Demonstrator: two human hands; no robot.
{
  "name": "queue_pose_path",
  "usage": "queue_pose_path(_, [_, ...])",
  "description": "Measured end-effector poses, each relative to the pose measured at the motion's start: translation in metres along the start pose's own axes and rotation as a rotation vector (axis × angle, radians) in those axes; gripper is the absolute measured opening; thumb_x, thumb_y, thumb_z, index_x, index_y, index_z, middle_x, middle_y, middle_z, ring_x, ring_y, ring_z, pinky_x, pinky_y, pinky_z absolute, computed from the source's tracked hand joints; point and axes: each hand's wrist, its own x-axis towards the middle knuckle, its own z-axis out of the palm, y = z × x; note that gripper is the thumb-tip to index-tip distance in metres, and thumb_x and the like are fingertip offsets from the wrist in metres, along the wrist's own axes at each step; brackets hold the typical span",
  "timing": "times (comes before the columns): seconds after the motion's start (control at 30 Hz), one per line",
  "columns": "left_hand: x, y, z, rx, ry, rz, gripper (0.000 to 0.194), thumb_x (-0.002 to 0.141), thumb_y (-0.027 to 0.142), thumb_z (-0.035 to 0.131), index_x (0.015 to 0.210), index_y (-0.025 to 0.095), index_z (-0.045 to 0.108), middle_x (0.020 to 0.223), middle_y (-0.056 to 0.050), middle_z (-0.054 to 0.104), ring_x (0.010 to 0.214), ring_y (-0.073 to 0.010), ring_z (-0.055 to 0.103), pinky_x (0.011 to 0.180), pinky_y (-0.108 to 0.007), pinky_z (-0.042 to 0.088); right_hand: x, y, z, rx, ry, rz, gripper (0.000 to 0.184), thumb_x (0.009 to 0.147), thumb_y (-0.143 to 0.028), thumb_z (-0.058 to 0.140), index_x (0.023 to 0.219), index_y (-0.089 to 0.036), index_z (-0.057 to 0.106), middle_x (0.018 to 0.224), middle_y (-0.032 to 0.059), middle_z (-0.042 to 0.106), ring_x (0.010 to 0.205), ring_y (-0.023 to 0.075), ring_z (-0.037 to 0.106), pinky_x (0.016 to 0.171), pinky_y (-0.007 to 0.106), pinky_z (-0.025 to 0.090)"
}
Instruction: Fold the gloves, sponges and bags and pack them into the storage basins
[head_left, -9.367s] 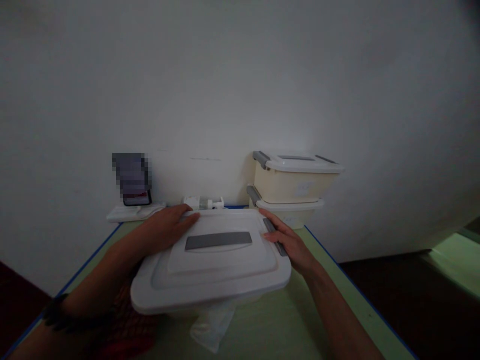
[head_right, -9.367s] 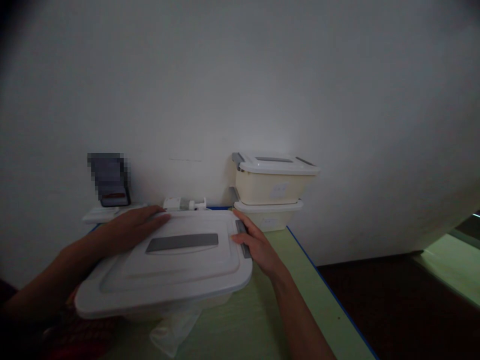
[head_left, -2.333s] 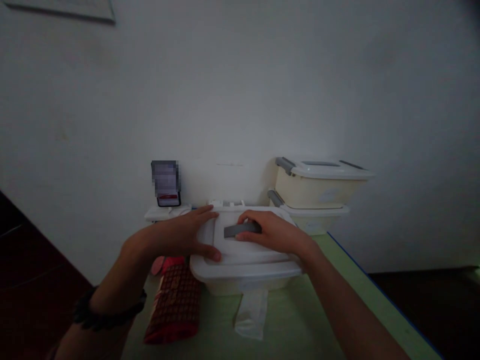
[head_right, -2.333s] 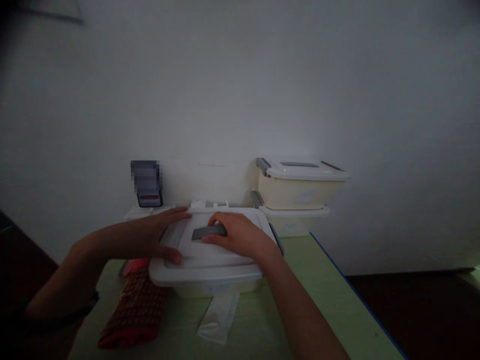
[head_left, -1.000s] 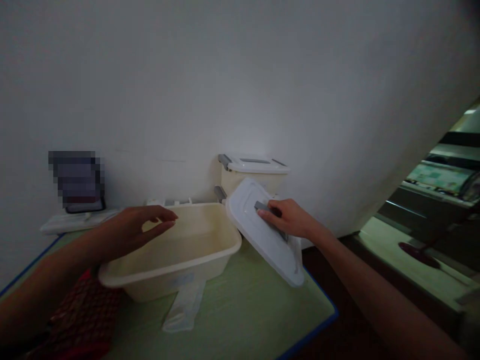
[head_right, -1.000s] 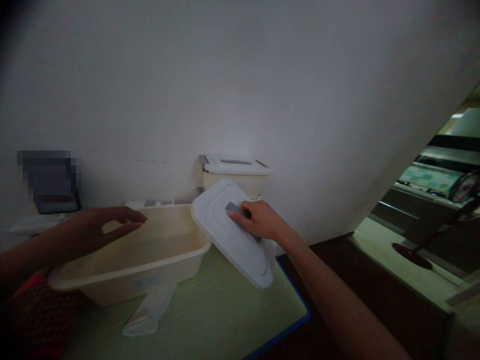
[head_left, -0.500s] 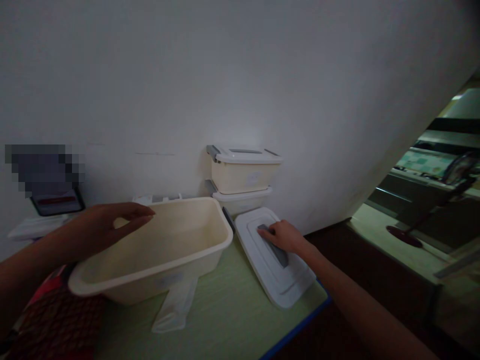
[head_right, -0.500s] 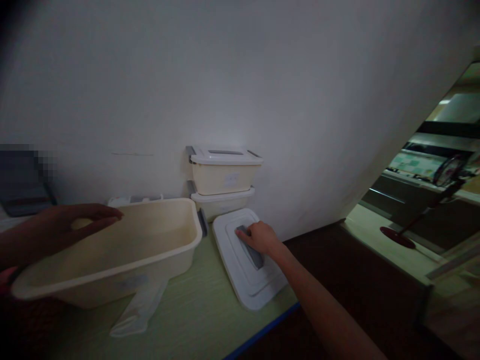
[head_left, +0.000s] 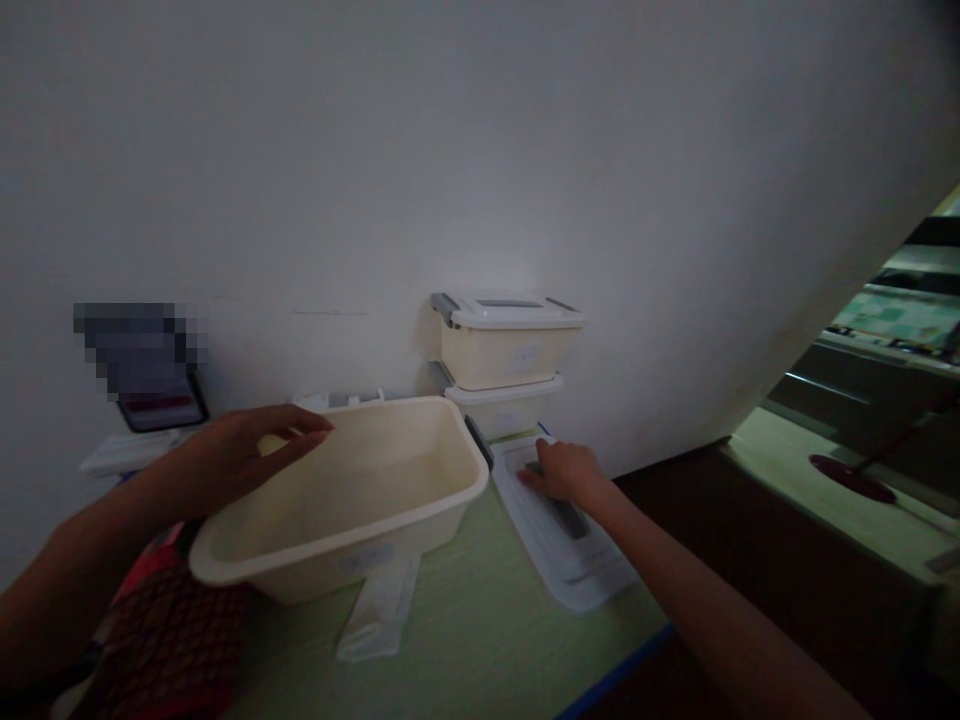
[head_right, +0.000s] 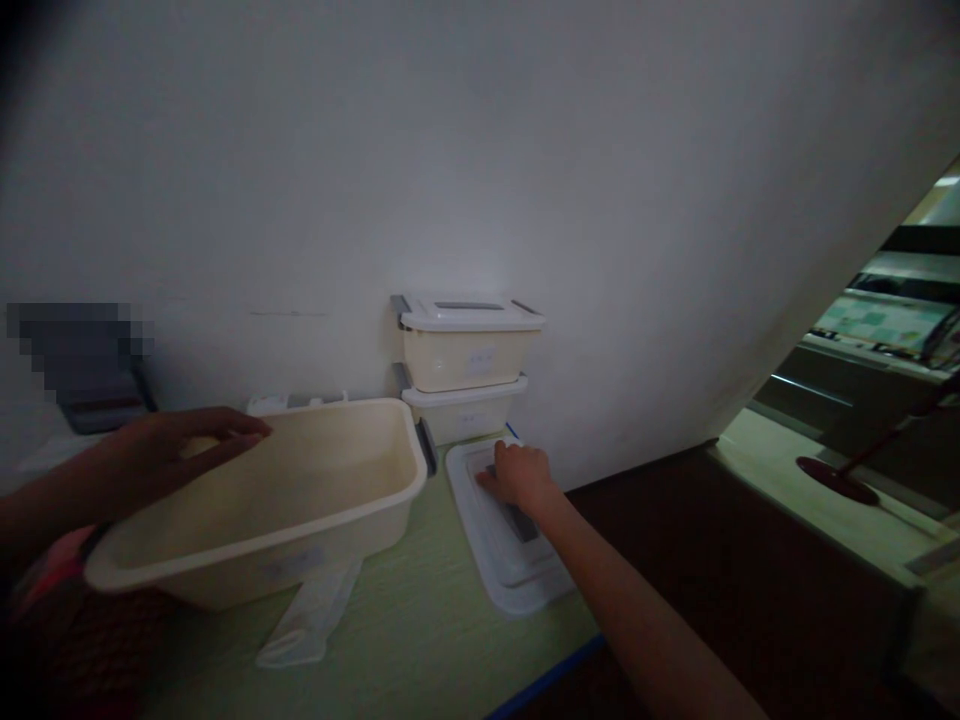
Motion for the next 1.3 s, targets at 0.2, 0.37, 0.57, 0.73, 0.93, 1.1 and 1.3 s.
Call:
queue_pose_path(0.2, [0.0, -0.038, -0.007, 0.046, 0.097, 0.055, 0.043, 0.081, 0.052, 0.047, 0.106, 0.02, 0.062, 0.127, -0.012, 0.058, 0.11, -0.0273, 0.059, 0.094, -0.041, 0.045, -0.004, -0.04, -0.036, 0.128, -0.037, -0.179, 0.03, 0.09, -0.031, 0.054, 0.116, -0.017, 0.055, 0.116, 0.0082, 0.058, 0.097, 0.0201, 0.06, 0.081, 0.041, 0.051])
queue_pose_path(0.37, [-0.013, -0.048, -0.019, -0.061, -0.11, -0.129, 0.051, 0.085, 0.053, 0.04, 0.117, 0.018, 0.057, 0.113, -0.013, 0.068, 0.095, -0.0246, 0.067, 0.081, -0.035, 0.054, 0.004, -0.067, -0.072, 0.212, -0.088, -0.254, 0.025, 0.091, -0.033, 0.052, 0.107, -0.015, 0.059, 0.101, 0.0062, 0.064, 0.082, 0.0158, 0.063, 0.071, 0.034, 0.053])
queue_pose_path(0.57, [-0.018, -0.046, -0.02, 0.009, -0.189, -0.178, 0.05, 0.089, 0.051, 0.034, 0.116, 0.016, 0.057, 0.104, -0.012, 0.071, 0.091, -0.025, 0.068, 0.078, -0.034, 0.053, 0.008, -0.086, -0.102, 0.294, 0.072, -0.328, 0.032, 0.091, -0.033, 0.044, 0.11, -0.016, 0.063, 0.102, 0.0146, 0.07, 0.091, 0.0257, 0.065, 0.074, 0.035, 0.047])
queue_pose_path(0.73, [-0.017, -0.049, -0.019, 0.02, -0.188, -0.198, 0.05, 0.091, 0.049, 0.031, 0.122, 0.016, 0.054, 0.103, -0.012, 0.071, 0.094, -0.026, 0.067, 0.081, -0.037, 0.051, 0.008, -0.089, -0.089, 0.363, 0.123, -0.329, 0.032, 0.088, -0.036, 0.047, 0.11, -0.019, 0.062, 0.097, 0.0109, 0.072, 0.089, 0.0249, 0.067, 0.071, 0.032, 0.048])
queue_pose_path(0.93, [-0.01, -0.051, -0.009, -0.114, -0.148, -0.219, 0.043, 0.091, 0.048, 0.036, 0.115, 0.02, 0.057, 0.103, -0.009, 0.07, 0.089, -0.0228, 0.067, 0.08, -0.036, 0.052, 0.02, -0.087, -0.069, 0.274, 0.193, -0.377, 0.029, 0.087, -0.033, 0.05, 0.106, -0.018, 0.065, 0.101, 0.0122, 0.065, 0.087, 0.0255, 0.066, 0.079, 0.039, 0.049])
queue_pose_path(1.1, [-0.002, -0.051, -0.002, -0.086, -0.02, -0.19, 0.038, 0.09, 0.043, 0.04, 0.112, 0.018, 0.058, 0.111, -0.01, 0.063, 0.089, -0.0198, 0.064, 0.077, -0.031, 0.053, 0.027, -0.096, -0.069, 0.234, 0.129, -0.325, 0.034, 0.087, -0.033, 0.048, 0.113, -0.015, 0.06, 0.113, 0.017, 0.061, 0.09, 0.0301, 0.066, 0.077, 0.044, 0.051])
queue_pose_path(1.3, [0.004, -0.048, -0.005, -0.074, 0.117, -0.222, 0.03, 0.09, 0.043, 0.043, 0.102, 0.021, 0.06, 0.095, -0.006, 0.063, 0.083, -0.0185, 0.062, 0.071, -0.028, 0.052, 0.026, -0.099, -0.065, 0.313, 0.131, -0.335, 0.041, 0.087, -0.036, 0.048, 0.119, -0.013, 0.056, 0.119, 0.0171, 0.063, 0.104, 0.0313, 0.063, 0.085, 0.045, 0.052])
